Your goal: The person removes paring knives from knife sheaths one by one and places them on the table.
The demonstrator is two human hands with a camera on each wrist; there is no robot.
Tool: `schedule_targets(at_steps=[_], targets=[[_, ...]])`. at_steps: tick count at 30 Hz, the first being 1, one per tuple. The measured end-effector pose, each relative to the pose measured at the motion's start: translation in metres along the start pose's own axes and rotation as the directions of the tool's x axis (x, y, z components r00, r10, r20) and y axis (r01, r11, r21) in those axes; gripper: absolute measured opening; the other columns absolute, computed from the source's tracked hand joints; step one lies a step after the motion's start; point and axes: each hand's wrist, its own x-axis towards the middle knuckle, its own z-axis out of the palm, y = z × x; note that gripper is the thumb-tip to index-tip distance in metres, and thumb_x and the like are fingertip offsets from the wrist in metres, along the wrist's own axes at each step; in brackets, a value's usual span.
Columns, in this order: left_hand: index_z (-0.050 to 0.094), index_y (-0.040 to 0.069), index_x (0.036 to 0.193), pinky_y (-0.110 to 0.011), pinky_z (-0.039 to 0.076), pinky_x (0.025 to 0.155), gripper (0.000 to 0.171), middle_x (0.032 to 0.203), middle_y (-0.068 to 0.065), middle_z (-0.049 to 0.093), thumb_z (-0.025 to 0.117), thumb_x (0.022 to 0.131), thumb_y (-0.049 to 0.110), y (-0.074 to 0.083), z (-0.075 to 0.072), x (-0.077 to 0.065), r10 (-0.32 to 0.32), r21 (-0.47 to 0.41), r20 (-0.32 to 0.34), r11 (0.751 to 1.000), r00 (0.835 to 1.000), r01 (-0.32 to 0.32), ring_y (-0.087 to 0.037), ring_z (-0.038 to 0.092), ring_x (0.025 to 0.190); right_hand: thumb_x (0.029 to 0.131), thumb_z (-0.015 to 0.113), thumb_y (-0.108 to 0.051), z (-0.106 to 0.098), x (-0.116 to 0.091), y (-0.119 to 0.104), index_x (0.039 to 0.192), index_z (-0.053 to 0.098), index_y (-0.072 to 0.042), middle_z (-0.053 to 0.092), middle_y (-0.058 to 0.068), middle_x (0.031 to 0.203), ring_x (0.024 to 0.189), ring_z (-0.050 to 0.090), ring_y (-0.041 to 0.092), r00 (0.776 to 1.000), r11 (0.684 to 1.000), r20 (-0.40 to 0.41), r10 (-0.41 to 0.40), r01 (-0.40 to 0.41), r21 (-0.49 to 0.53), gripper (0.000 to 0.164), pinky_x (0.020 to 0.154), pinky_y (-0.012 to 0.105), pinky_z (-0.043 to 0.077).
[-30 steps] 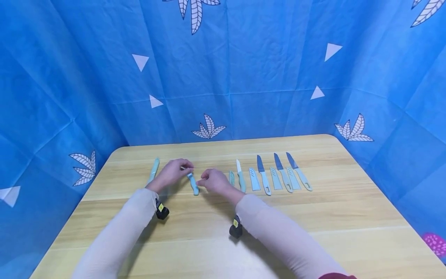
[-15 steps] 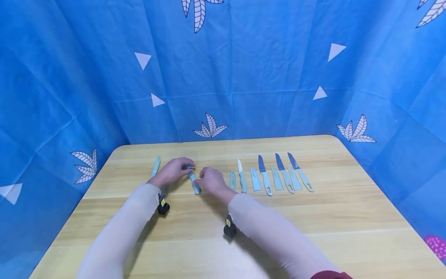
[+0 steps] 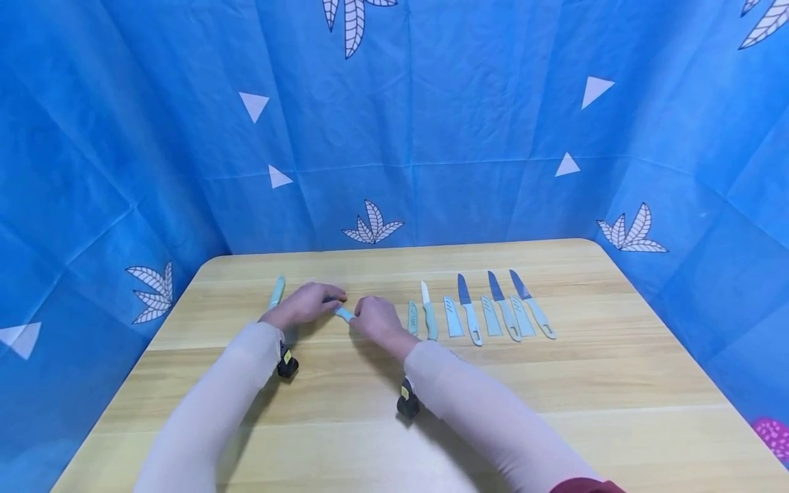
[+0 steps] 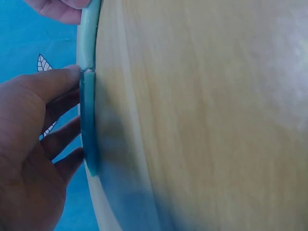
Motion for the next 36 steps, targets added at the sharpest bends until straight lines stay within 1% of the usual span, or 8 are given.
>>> schedule_targets(at_steps=[6, 10, 14, 19, 22, 25, 31, 36], targets=[[0.063, 0.015, 0.111, -0.04, 0.04, 0.096, 0.031, 0.117, -0.002, 0.057, 0.062, 0.083, 0.03, 0.0, -0.001, -0.005, -0.017, -0.026, 0.025, 0.999, 1.0, 0.018, -0.022, 0.051, 0.11, 0.08, 0.063, -0.031, 0.0, 0.002, 0.007, 0.084, 0.064, -0.015, 0.053, -0.006, 0.073, 0.063, 0.048, 0.01, 1.0, 0.998, -0.011, -0.022, 0.021, -0.052, 0.016, 0.052, 0.02, 0.041], [0.063, 0.014, 0.111, -0.041, 0.041, 0.095, 0.035, 0.116, -0.003, 0.058, 0.067, 0.079, 0.029, 0.0, -0.002, -0.008, -0.01, -0.022, 0.036, 1.0, 0.999, 0.01, -0.023, 0.051, 0.109, 0.079, 0.066, -0.027, -0.001, 0.001, 0.01, 0.085, 0.065, -0.015, 0.053, -0.006, 0.074, 0.065, 0.048, 0.01, 0.999, 0.999, -0.015, -0.044, 0.044, -0.03, 0.014, 0.054, 0.02, 0.042], [0.064, 0.015, 0.109, -0.04, 0.043, 0.093, 0.033, 0.112, -0.001, 0.06, 0.069, 0.078, 0.027, 0.0, -0.003, -0.011, -0.013, -0.017, 0.038, 1.0, 0.999, 0.014, -0.022, 0.053, 0.106, 0.077, 0.068, -0.025, -0.001, 0.001, 0.013, 0.085, 0.065, -0.015, 0.054, -0.007, 0.073, 0.064, 0.049, 0.01, 0.996, 0.996, -0.008, -0.085, 0.085, -0.015, 0.013, 0.056, 0.019, 0.043], [0.067, 0.019, 0.101, -0.035, 0.047, 0.087, 0.025, 0.099, 0.006, 0.063, 0.07, 0.077, 0.025, 0.001, -0.002, -0.014, -0.034, -0.028, 0.018, 0.999, 0.999, 0.035, -0.015, 0.057, 0.096, 0.077, 0.068, -0.022, 0.0, 0.0, 0.018, 0.087, 0.066, -0.014, 0.055, -0.007, 0.072, 0.061, 0.05, 0.01, 0.996, 0.996, -0.009, -0.088, 0.088, 0.029, 0.014, 0.053, 0.018, 0.044], [0.068, 0.021, 0.098, -0.033, 0.049, 0.083, 0.022, 0.093, 0.009, 0.064, 0.071, 0.076, 0.023, 0.002, -0.001, -0.016, -0.04, -0.035, 0.012, 0.999, 0.999, 0.04, -0.012, 0.057, 0.091, 0.076, 0.069, -0.022, -0.001, 0.0, 0.021, 0.088, 0.066, -0.014, 0.056, -0.008, 0.073, 0.062, 0.05, 0.008, 0.996, 0.995, -0.018, -0.093, 0.093, 0.02, 0.015, 0.054, 0.018, 0.044], [0.068, 0.021, 0.098, -0.032, 0.049, 0.082, 0.022, 0.093, 0.01, 0.064, 0.071, 0.076, 0.021, 0.003, 0.0, -0.017, -0.037, -0.035, 0.005, 0.999, 0.999, 0.038, -0.011, 0.058, 0.089, 0.075, 0.069, -0.024, -0.002, 0.0, 0.024, 0.088, 0.067, -0.016, 0.057, -0.009, 0.074, 0.062, 0.05, 0.007, 0.994, 0.995, -0.032, -0.104, 0.104, -0.004, 0.016, 0.056, 0.018, 0.044], [0.067, 0.024, 0.097, -0.031, 0.05, 0.081, 0.022, 0.094, 0.01, 0.063, 0.071, 0.076, 0.023, 0.009, -0.003, -0.018, -0.033, 0.004, -0.037, 0.999, 0.999, 0.033, -0.01, 0.057, 0.089, 0.075, 0.07, -0.023, -0.009, -0.002, 0.025, 0.092, 0.065, -0.015, 0.057, -0.007, 0.075, 0.059, 0.05, 0.009, 0.996, 0.995, -0.024, -0.089, 0.09, 0.045, 0.02, 0.048, 0.019, 0.045], [0.067, 0.024, 0.097, -0.033, 0.05, 0.079, 0.022, 0.094, 0.009, 0.063, 0.071, 0.076, 0.022, 0.015, -0.009, -0.019, -0.015, 0.028, -0.068, 0.999, 0.998, 0.017, -0.011, 0.057, 0.088, 0.076, 0.069, -0.024, -0.016, -0.004, 0.024, 0.093, 0.064, -0.016, 0.056, -0.008, 0.075, 0.059, 0.05, 0.009, 0.995, 0.994, -0.034, -0.096, 0.097, 0.048, 0.02, 0.048, 0.018, 0.045]])
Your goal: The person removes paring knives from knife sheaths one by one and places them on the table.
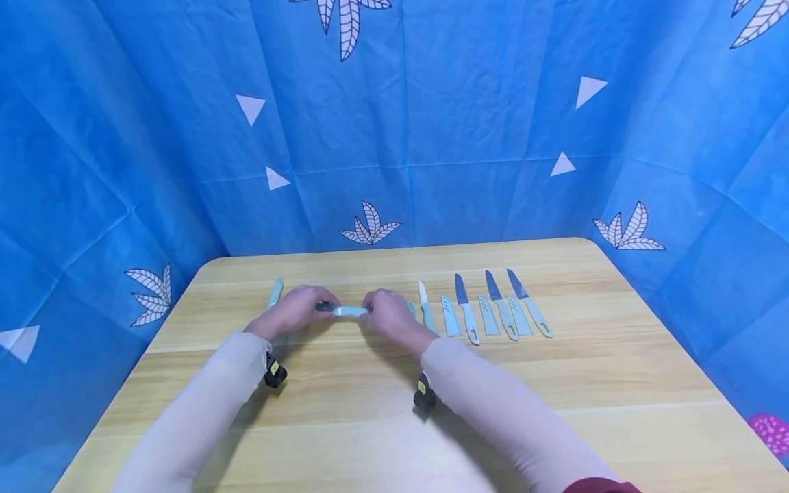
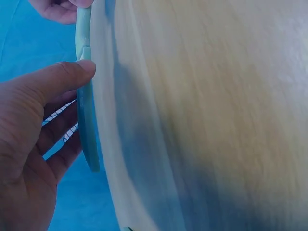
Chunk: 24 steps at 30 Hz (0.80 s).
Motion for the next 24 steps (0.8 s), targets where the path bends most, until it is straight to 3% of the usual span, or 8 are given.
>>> schedule_targets(at_steps=[6, 16, 19, 24], targets=[[0.067, 0.021, 0.098, -0.032, 0.05, 0.079, 0.022, 0.095, 0.007, 0.064, 0.07, 0.077, 0.021, 0.005, -0.005, 0.0, 0.042, 0.039, -0.024, 0.998, 0.999, -0.041, -0.012, 0.058, 0.088, 0.079, 0.067, -0.024, -0.007, -0.003, 0.0, 0.092, 0.061, -0.017, 0.056, -0.008, 0.069, 0.054, 0.052, 0.009, 0.999, 0.999, 0.022, -0.035, 0.035, 0.003, 0.016, 0.046, 0.019, 0.046], [0.067, 0.019, 0.098, -0.034, 0.05, 0.079, 0.021, 0.097, 0.004, 0.064, 0.07, 0.077, 0.021, 0.014, -0.011, -0.005, 0.083, 0.054, -0.061, 0.995, 0.995, -0.079, -0.014, 0.058, 0.09, 0.083, 0.062, -0.029, -0.018, -0.011, -0.002, 0.108, 0.063, -0.017, 0.064, -0.005, 0.087, 0.063, 0.05, 0.006, 0.989, 0.98, -0.006, -0.148, 0.146, -0.138, 0.027, 0.054, 0.014, 0.044], [0.067, 0.018, 0.098, -0.033, 0.051, 0.077, 0.021, 0.096, 0.004, 0.064, 0.07, 0.078, 0.023, 0.016, -0.014, -0.007, 0.1, 0.059, -0.071, 0.994, 0.992, -0.096, -0.013, 0.059, 0.088, 0.082, 0.063, -0.03, -0.02, -0.012, -0.002, 0.106, 0.063, -0.018, 0.064, -0.007, 0.087, 0.064, 0.051, 0.005, 0.99, 0.983, -0.002, -0.144, 0.143, -0.113, 0.026, 0.056, 0.015, 0.044], [0.067, 0.019, 0.097, -0.031, 0.051, 0.073, 0.02, 0.094, 0.006, 0.064, 0.069, 0.078, 0.025, 0.021, -0.018, -0.011, 0.134, 0.07, -0.094, 0.989, 0.986, -0.128, -0.011, 0.059, 0.084, 0.082, 0.064, -0.029, -0.027, -0.013, -0.004, 0.097, 0.064, -0.021, 0.063, -0.01, 0.086, 0.062, 0.052, 0.006, 0.993, 0.994, 0.043, -0.113, 0.112, 0.017, 0.018, 0.055, 0.019, 0.044]])
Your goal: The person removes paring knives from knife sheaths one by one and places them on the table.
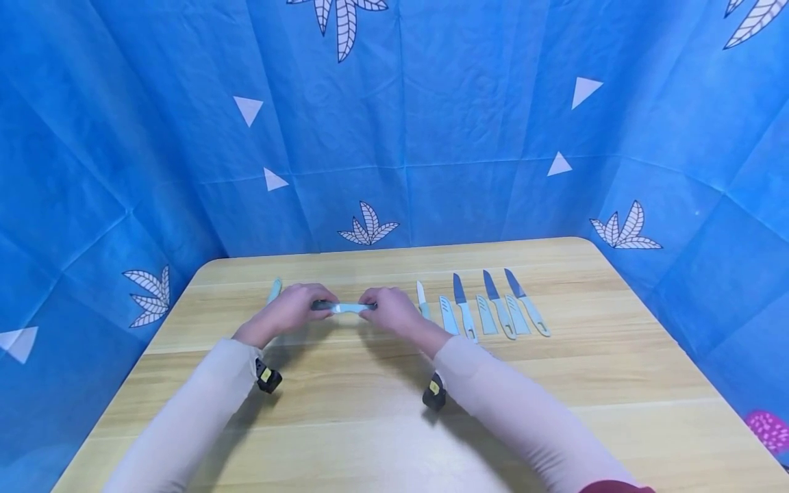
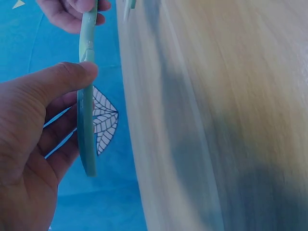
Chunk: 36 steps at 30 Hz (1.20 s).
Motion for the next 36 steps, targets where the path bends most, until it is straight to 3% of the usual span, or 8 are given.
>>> schedule_targets(at_steps=[5, 13, 19, 28, 36], targets=[[0.067, 0.021, 0.097, -0.029, 0.052, 0.073, 0.019, 0.094, 0.009, 0.063, 0.069, 0.079, 0.025, 0.006, -0.003, -0.002, 0.015, 0.019, 0.0, 1.0, 1.0, -0.015, -0.008, 0.058, 0.084, 0.084, 0.061, -0.032, -0.007, -0.002, -0.002, 0.091, 0.065, -0.022, 0.063, -0.01, 0.082, 0.064, 0.052, 0.008, 0.998, 0.994, 0.057, 0.007, -0.013, 0.107, 0.013, 0.057, 0.021, 0.044], [0.067, 0.021, 0.094, -0.024, 0.052, 0.07, 0.016, 0.091, 0.011, 0.063, 0.069, 0.078, 0.023, 0.018, -0.006, -0.004, 0.082, 0.045, -0.018, 0.996, 0.996, -0.081, -0.005, 0.058, 0.08, 0.088, 0.055, -0.029, -0.014, -0.007, -0.002, 0.101, 0.064, -0.015, 0.063, -0.003, 0.085, 0.075, 0.061, 0.015, 0.978, 0.952, 0.207, 0.008, -0.071, 0.297, 0.021, 0.062, 0.024, 0.051], [0.067, 0.022, 0.094, -0.022, 0.052, 0.071, 0.017, 0.091, 0.011, 0.063, 0.07, 0.077, 0.023, 0.025, -0.005, -0.004, 0.126, 0.065, -0.027, 0.99, 0.992, -0.124, -0.004, 0.058, 0.08, 0.089, 0.054, -0.027, -0.019, -0.011, 0.004, 0.103, 0.064, -0.01, 0.064, 0.013, 0.092, 0.08, 0.059, 0.028, 0.951, 0.882, 0.307, -0.015, -0.133, 0.453, 0.024, 0.07, 0.035, 0.052], [0.067, 0.022, 0.094, -0.02, 0.051, 0.073, 0.017, 0.091, 0.011, 0.063, 0.07, 0.077, 0.021, 0.035, -0.004, -0.004, 0.151, 0.02, -0.011, 0.988, 0.988, -0.151, -0.006, 0.059, 0.083, 0.089, 0.054, -0.016, -0.016, -0.017, 0.013, 0.11, 0.057, 0.006, 0.062, 0.022, 0.094, 0.08, 0.061, 0.032, 0.91, 0.745, 0.403, -0.097, -0.202, 0.635, 0.031, 0.071, 0.037, 0.055], [0.066, 0.025, 0.098, -0.02, 0.05, 0.075, 0.019, 0.095, 0.014, 0.061, 0.067, 0.08, 0.029, 0.037, 0.005, -0.006, 0.119, -0.012, 0.002, 0.993, 0.993, -0.119, -0.002, 0.056, 0.086, 0.09, 0.052, -0.016, -0.015, -0.025, 0.018, 0.11, 0.056, 0.006, 0.062, 0.02, 0.091, 0.077, 0.062, 0.028, 0.901, 0.727, 0.423, -0.099, -0.225, 0.648, 0.03, 0.071, 0.036, 0.054]])
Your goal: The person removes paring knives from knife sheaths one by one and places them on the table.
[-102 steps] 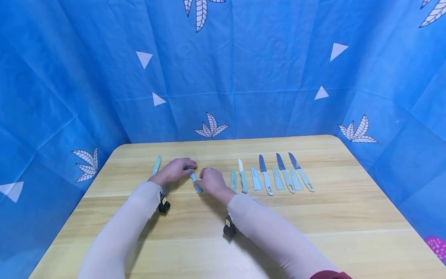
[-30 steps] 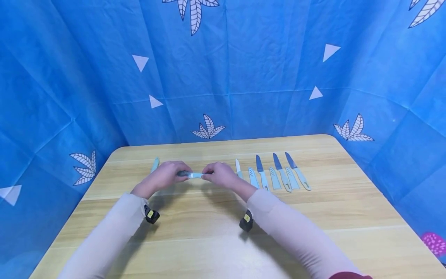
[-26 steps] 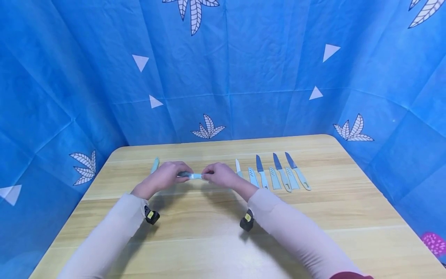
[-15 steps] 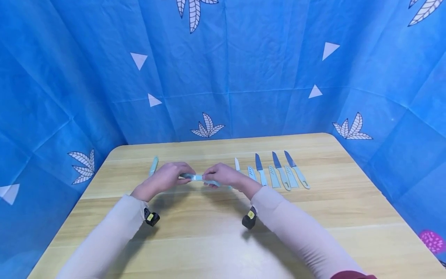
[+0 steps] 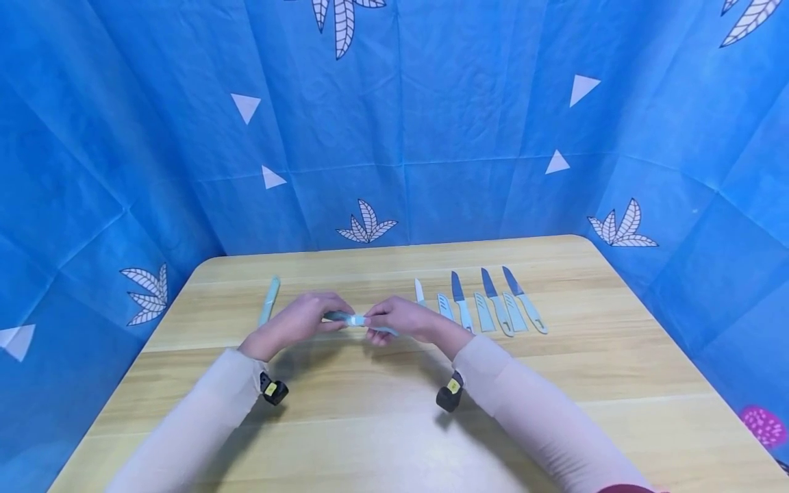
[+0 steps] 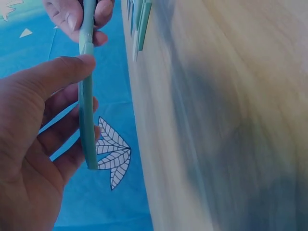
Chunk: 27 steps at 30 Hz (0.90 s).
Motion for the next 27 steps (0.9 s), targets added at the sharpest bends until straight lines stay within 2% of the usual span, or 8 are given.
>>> schedule_targets(at_steps=[9, 15, 18, 20, 22, 24, 27], targets=[[0.064, 0.025, 0.103, -0.027, 0.05, 0.078, 0.028, 0.098, 0.013, 0.062, 0.061, 0.081, 0.042, 0.003, 0.003, -0.001, -0.111, -0.131, 0.025, 0.985, 0.993, 0.114, -0.003, 0.057, 0.087, 0.091, 0.051, -0.014, -0.001, -0.012, 0.002, 0.11, 0.054, 0.008, 0.061, 0.022, 0.094, 0.083, 0.06, 0.035, 1.0, 0.999, -0.003, -0.008, 0.008, 0.051, 0.029, 0.072, 0.035, 0.054], [0.065, 0.025, 0.104, -0.032, 0.049, 0.083, 0.027, 0.102, 0.014, 0.061, 0.058, 0.083, 0.041, 0.004, 0.005, -0.003, -0.195, -0.252, 0.038, 0.947, 0.98, 0.198, -0.007, 0.056, 0.096, 0.09, 0.051, -0.011, -0.002, -0.017, 0.002, 0.109, 0.055, 0.007, 0.061, 0.021, 0.095, 0.084, 0.06, 0.036, 1.0, 0.994, -0.007, -0.004, 0.005, 0.107, 0.026, 0.076, 0.04, 0.053], [0.064, 0.028, 0.103, -0.032, 0.049, 0.084, 0.024, 0.103, 0.014, 0.061, 0.058, 0.084, 0.041, 0.004, 0.006, -0.005, -0.228, -0.306, 0.034, 0.925, 0.973, 0.227, -0.007, 0.055, 0.097, 0.09, 0.051, -0.011, -0.003, -0.02, 0.002, 0.107, 0.057, 0.005, 0.06, 0.023, 0.097, 0.082, 0.061, 0.034, 1.0, 0.994, -0.009, -0.005, 0.006, 0.108, 0.024, 0.077, 0.043, 0.052], [0.064, 0.031, 0.101, -0.031, 0.049, 0.082, 0.021, 0.102, 0.013, 0.061, 0.058, 0.084, 0.04, 0.004, 0.007, -0.005, -0.25, -0.349, 0.029, 0.905, 0.968, 0.244, -0.007, 0.055, 0.096, 0.09, 0.051, -0.011, -0.003, -0.021, 0.003, 0.106, 0.058, 0.003, 0.059, 0.024, 0.098, 0.081, 0.061, 0.033, 1.0, 0.994, -0.008, -0.008, 0.009, 0.11, 0.022, 0.077, 0.042, 0.053], [0.064, 0.03, 0.101, -0.03, 0.05, 0.078, 0.02, 0.101, 0.012, 0.061, 0.058, 0.084, 0.039, 0.004, 0.009, -0.006, -0.28, -0.406, 0.03, 0.874, 0.959, 0.268, -0.008, 0.057, 0.093, 0.09, 0.052, -0.012, -0.003, -0.023, 0.003, 0.106, 0.058, 0.003, 0.059, 0.025, 0.099, 0.08, 0.061, 0.032, 1.0, 0.993, -0.008, -0.01, 0.011, 0.115, 0.022, 0.075, 0.04, 0.053], [0.064, 0.026, 0.102, -0.031, 0.051, 0.076, 0.022, 0.1, 0.009, 0.062, 0.059, 0.084, 0.038, 0.005, 0.009, -0.006, -0.313, -0.467, 0.037, 0.834, 0.949, 0.293, -0.013, 0.059, 0.09, 0.09, 0.052, -0.012, -0.004, -0.024, 0.004, 0.106, 0.057, 0.003, 0.059, 0.025, 0.099, 0.08, 0.061, 0.031, 1.0, 0.993, -0.006, -0.015, 0.016, 0.117, 0.023, 0.074, 0.038, 0.054], [0.064, 0.02, 0.104, -0.035, 0.052, 0.075, 0.026, 0.098, 0.004, 0.062, 0.059, 0.084, 0.036, 0.006, 0.008, -0.007, -0.356, -0.562, 0.063, 0.759, 0.933, 0.327, -0.022, 0.06, 0.086, 0.09, 0.052, -0.013, -0.004, -0.026, 0.003, 0.11, 0.055, 0.006, 0.059, 0.024, 0.098, 0.08, 0.061, 0.031, 1.0, 0.993, -0.002, -0.017, 0.017, 0.116, 0.028, 0.073, 0.037, 0.054]])
